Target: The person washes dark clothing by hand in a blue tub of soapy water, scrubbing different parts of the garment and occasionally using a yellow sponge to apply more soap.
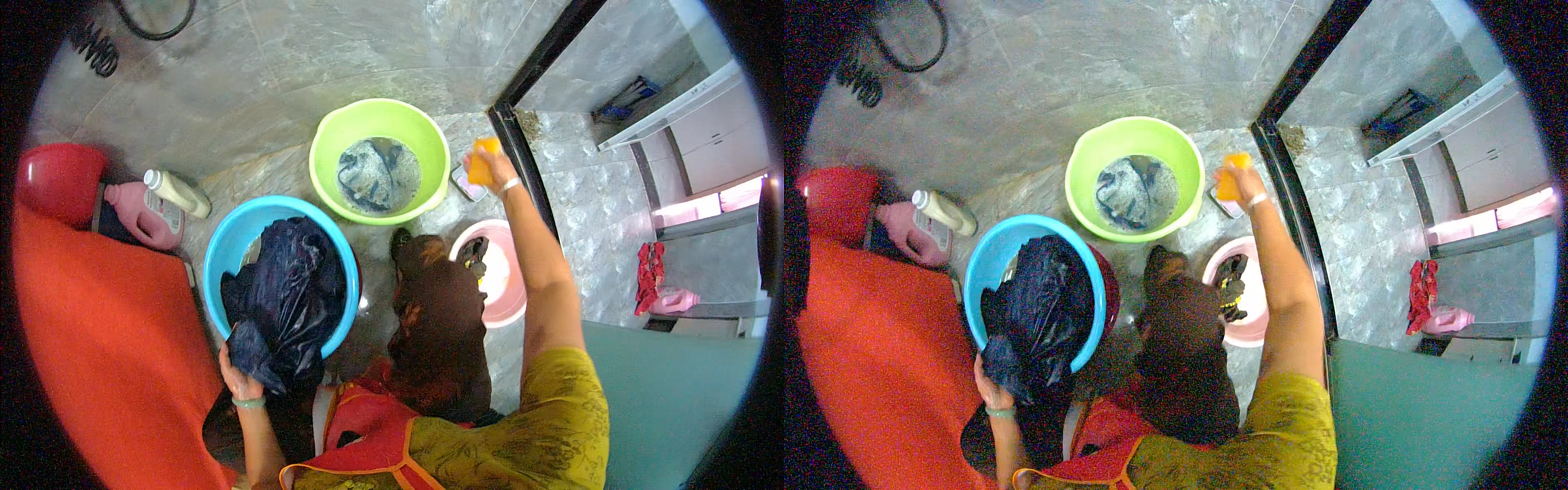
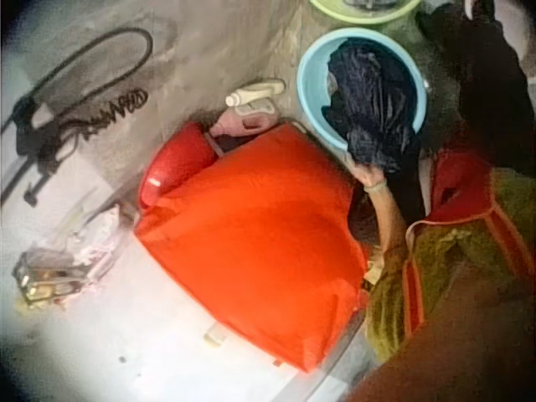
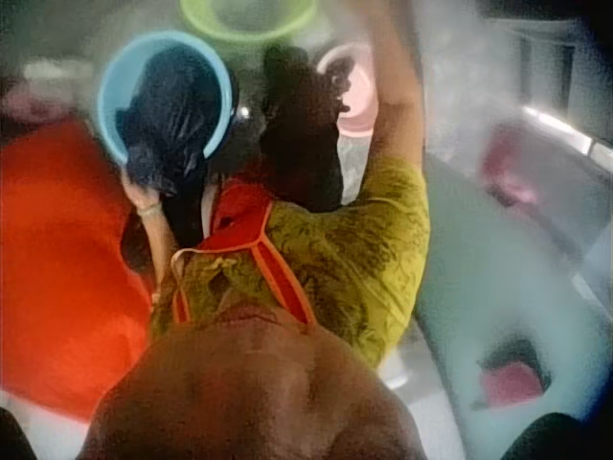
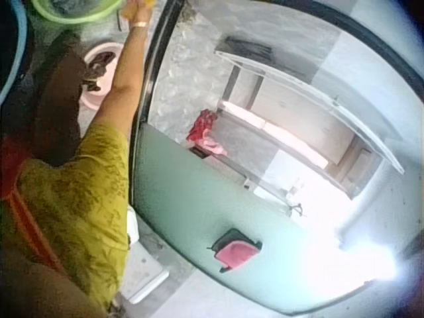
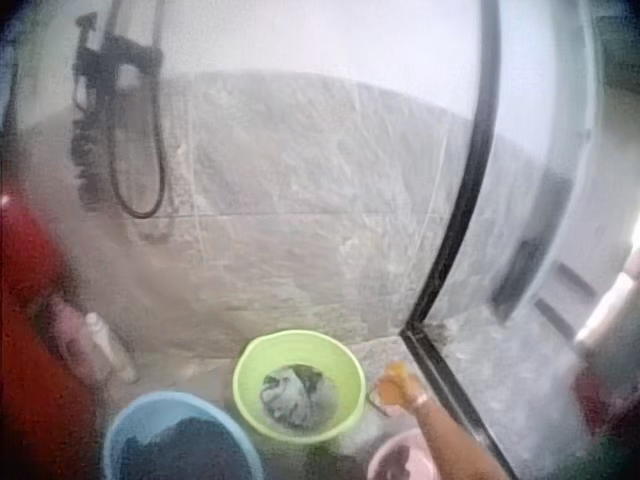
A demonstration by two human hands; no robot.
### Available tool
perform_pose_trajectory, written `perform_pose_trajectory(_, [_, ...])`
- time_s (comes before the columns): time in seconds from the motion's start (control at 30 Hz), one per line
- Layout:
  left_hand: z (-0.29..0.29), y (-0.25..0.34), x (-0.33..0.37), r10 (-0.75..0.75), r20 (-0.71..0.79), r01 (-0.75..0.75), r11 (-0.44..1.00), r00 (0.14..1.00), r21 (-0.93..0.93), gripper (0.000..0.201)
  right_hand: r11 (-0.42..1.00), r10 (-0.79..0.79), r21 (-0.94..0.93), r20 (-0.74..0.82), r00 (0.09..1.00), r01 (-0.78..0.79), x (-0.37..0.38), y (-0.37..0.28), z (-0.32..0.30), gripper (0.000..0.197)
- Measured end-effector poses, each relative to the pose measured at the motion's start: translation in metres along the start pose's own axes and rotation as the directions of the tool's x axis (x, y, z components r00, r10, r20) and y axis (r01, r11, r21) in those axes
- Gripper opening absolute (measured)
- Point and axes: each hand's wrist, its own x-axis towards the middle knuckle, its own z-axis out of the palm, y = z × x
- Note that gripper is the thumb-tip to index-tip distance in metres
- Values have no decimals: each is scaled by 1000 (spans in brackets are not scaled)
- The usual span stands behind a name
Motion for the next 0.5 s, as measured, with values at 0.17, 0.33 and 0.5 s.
perform_pose_trajectory(0.17, [13,11,4,24,-156,-10,996,988,89,42,947,120,314,-530,839,62,56,164,-78,32])
perform_pose_trajectory(0.33, [36,10,9,36,-279,11,987,960,163,41,766,210,575,-648,733,289,102,210,-99,36])
perform_pose_trajectory(0.5, [32,14,-19,51,-349,33,972,936,231,30,710,543,697,-452,707,-100,103,191,-62,33])
